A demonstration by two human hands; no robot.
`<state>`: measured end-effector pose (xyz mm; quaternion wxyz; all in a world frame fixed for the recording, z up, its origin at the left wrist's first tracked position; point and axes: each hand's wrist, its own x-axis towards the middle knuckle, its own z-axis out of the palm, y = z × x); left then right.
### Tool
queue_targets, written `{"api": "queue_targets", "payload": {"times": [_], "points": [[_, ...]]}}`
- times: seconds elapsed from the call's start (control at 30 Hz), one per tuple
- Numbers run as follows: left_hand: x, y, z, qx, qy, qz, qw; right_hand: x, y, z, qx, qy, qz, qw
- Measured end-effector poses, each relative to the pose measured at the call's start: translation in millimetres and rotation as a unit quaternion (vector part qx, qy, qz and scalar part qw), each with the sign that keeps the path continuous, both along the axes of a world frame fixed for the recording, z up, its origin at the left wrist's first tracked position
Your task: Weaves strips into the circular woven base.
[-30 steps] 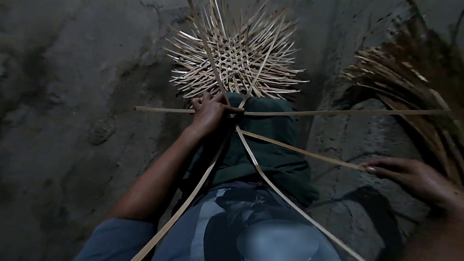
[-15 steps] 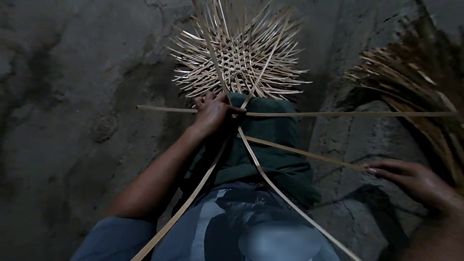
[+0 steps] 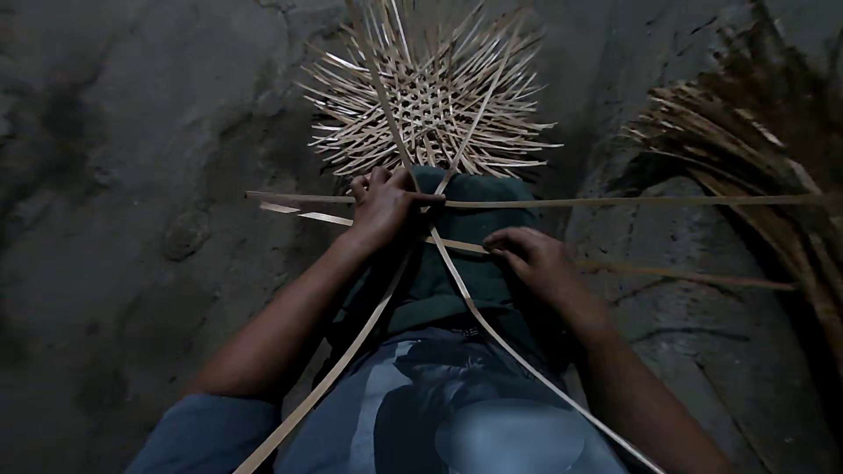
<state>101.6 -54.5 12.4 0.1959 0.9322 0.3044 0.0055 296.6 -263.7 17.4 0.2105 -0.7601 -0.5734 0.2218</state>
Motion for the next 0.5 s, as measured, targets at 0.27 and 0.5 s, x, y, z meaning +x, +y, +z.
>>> {"api": "queue_targets", "payload": {"times": [0.27, 0.5], "points": [[-22, -13, -35, 0.045, -0.09, 0.015, 0.995, -6, 23, -22, 0.094, -0.068, 0.097, 0.988], [-18, -12, -29, 0.031, -0.063, 0.002, 0.998, -21, 36, -48, 0.141, -0.061, 0.132, 0.979]]}}
